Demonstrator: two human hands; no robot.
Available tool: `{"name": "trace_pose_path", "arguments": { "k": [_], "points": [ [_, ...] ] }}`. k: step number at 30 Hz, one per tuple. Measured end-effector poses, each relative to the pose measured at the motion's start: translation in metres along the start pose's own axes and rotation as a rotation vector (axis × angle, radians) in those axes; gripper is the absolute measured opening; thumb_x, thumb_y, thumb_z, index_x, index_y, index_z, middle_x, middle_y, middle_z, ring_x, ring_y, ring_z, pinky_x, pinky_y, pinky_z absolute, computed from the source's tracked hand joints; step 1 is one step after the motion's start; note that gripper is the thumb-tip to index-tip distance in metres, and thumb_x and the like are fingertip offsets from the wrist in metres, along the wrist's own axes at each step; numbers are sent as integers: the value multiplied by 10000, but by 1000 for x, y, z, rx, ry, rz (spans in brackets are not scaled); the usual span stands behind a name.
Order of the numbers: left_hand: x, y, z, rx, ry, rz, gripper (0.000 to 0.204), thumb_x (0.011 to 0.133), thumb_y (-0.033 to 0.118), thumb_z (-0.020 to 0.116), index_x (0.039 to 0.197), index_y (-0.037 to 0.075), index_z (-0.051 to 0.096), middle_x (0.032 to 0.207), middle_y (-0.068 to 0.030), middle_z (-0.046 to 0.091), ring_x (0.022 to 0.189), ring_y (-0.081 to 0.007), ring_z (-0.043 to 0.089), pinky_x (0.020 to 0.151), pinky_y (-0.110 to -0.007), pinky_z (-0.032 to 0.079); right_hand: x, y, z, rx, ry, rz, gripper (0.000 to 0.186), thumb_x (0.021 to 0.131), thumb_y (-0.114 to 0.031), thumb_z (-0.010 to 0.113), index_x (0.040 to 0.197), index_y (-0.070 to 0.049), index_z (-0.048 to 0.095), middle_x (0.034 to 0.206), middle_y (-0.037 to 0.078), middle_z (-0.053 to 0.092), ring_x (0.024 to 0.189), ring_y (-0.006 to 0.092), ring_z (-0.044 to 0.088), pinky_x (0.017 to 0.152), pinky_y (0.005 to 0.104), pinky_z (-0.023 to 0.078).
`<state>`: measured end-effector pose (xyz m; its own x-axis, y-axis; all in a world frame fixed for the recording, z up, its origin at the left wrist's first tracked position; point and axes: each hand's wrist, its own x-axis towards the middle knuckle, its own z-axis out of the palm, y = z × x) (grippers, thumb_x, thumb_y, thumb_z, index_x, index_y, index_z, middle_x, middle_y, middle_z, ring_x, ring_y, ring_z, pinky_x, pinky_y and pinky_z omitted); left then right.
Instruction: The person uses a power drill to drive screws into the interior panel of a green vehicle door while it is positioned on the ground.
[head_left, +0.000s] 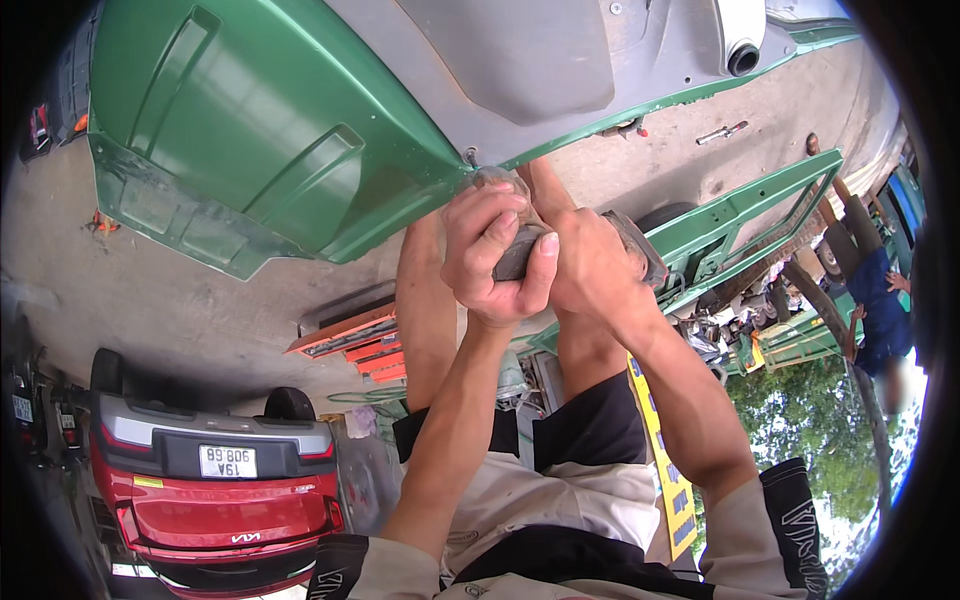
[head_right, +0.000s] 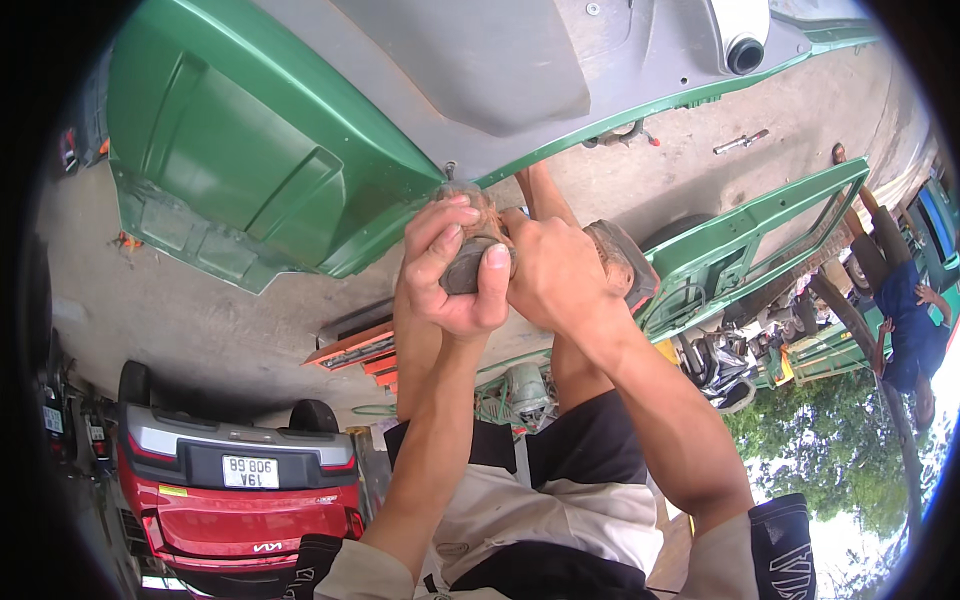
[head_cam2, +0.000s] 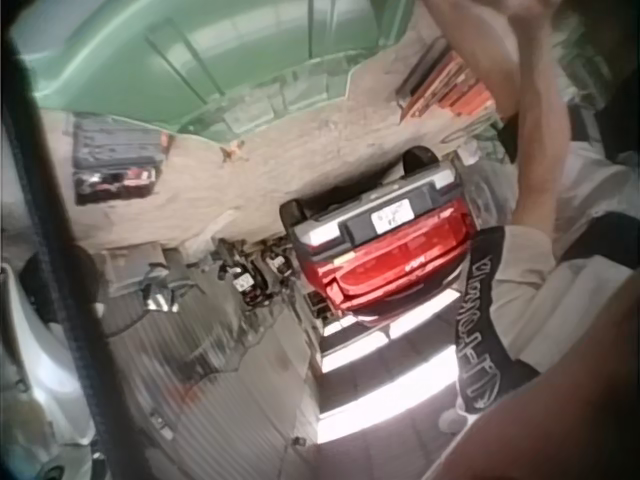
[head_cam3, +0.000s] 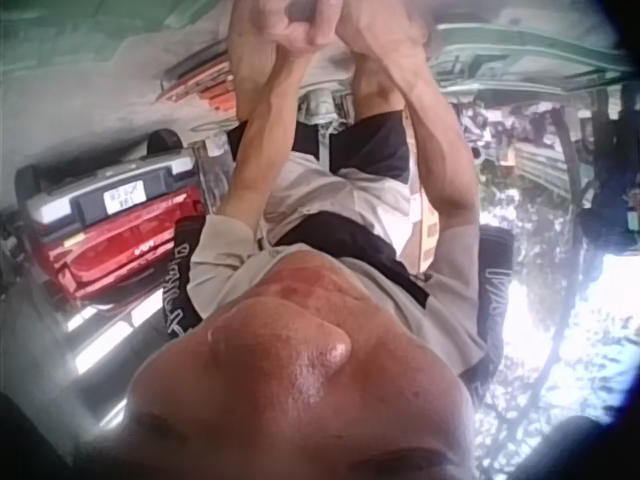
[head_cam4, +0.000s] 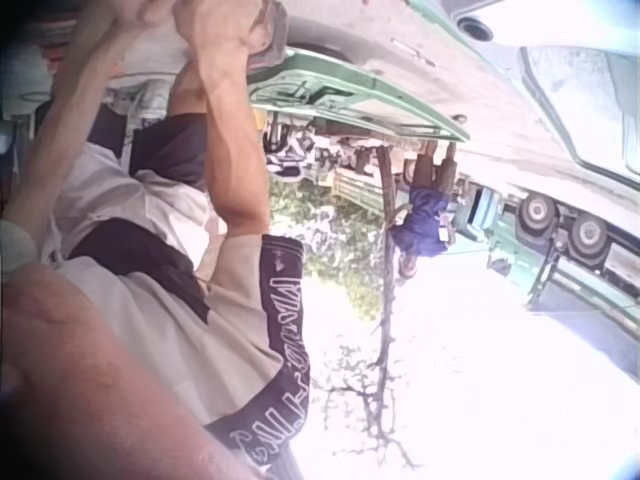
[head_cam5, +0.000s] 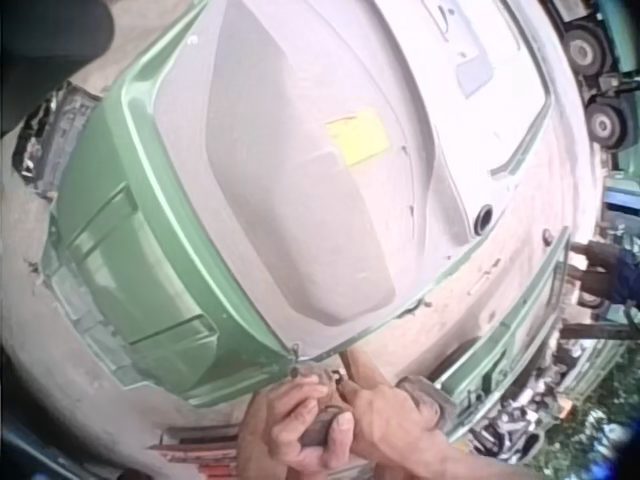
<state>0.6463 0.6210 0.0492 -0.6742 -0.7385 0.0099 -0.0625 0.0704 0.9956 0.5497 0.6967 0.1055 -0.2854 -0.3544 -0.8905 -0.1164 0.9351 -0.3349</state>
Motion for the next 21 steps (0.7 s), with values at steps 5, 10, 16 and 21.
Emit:
{"name": "trace_pose_path", "arguments": {
  "k": [5,10,16,21],
  "points": [
    [0,-2,-1,1,-41,11,518,802,74,758,1289,86,582,1113,-143,674,992,-334,643,903,-503,502,1,-4,-6,2,-32,35,294,833,-186,621,1007,50,643,797,290,689,804,473,696,746,548,553],
    [-2,-8,-2,26,-17,22,508,802,84,761,1281,90,589,1107,-142,672,979,-331,651,902,-498,500,6,-8,-6,-20,-87,93,283,817,-155,625,1009,53,639,847,296,695,821,476,692,779,562,542],
    [-1,-8,2,12,-25,25,519,802,93,766,1290,93,590,1106,-132,674,985,-335,657,911,-502,494,7,-1,-3,42,-25,32,280,814,-153,632,1010,48,635,847,283,697,823,477,691,769,560,544],
    [-5,-10,1,33,-20,34,515,810,98,762,1294,94,588,1109,-134,675,991,-336,656,916,-508,491,7,-1,-1,39,-31,63,288,817,-153,631,1030,40,627,873,282,699,844,475,693,771,559,547]
  ]
}}
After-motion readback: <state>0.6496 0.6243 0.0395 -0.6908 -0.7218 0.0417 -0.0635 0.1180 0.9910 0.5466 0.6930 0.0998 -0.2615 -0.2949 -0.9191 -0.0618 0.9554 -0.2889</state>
